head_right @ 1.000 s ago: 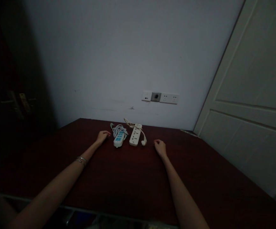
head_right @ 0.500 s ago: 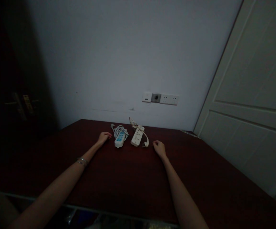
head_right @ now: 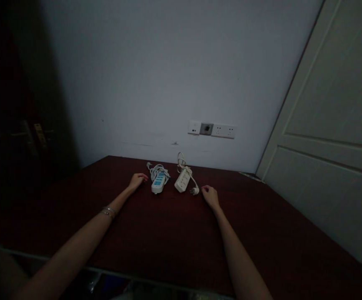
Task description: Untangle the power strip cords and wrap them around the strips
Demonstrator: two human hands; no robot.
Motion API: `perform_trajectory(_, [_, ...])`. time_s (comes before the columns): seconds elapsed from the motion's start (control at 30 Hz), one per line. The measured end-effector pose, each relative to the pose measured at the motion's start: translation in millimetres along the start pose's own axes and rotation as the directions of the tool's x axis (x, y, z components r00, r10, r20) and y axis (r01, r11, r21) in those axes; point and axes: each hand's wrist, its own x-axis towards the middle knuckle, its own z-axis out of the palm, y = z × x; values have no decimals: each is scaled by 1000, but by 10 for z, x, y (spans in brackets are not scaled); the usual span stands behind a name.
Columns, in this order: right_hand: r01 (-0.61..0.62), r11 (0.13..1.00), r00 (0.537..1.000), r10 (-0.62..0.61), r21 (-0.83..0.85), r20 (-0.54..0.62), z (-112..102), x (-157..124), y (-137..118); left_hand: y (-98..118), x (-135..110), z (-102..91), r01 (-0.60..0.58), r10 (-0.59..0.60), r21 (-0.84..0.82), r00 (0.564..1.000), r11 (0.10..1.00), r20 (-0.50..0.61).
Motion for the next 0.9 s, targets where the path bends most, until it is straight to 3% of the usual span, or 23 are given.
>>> perform_trajectory(0.5, [30,999,1000,-30,-13,9,18,7,24,8,-11,1,71,-86,-90,980,993,-178])
perform_trajectory(0.9, [54,998,998,-54,-43,14,42,19,55,-35,10,16,76,-88,-71,979,995,-186])
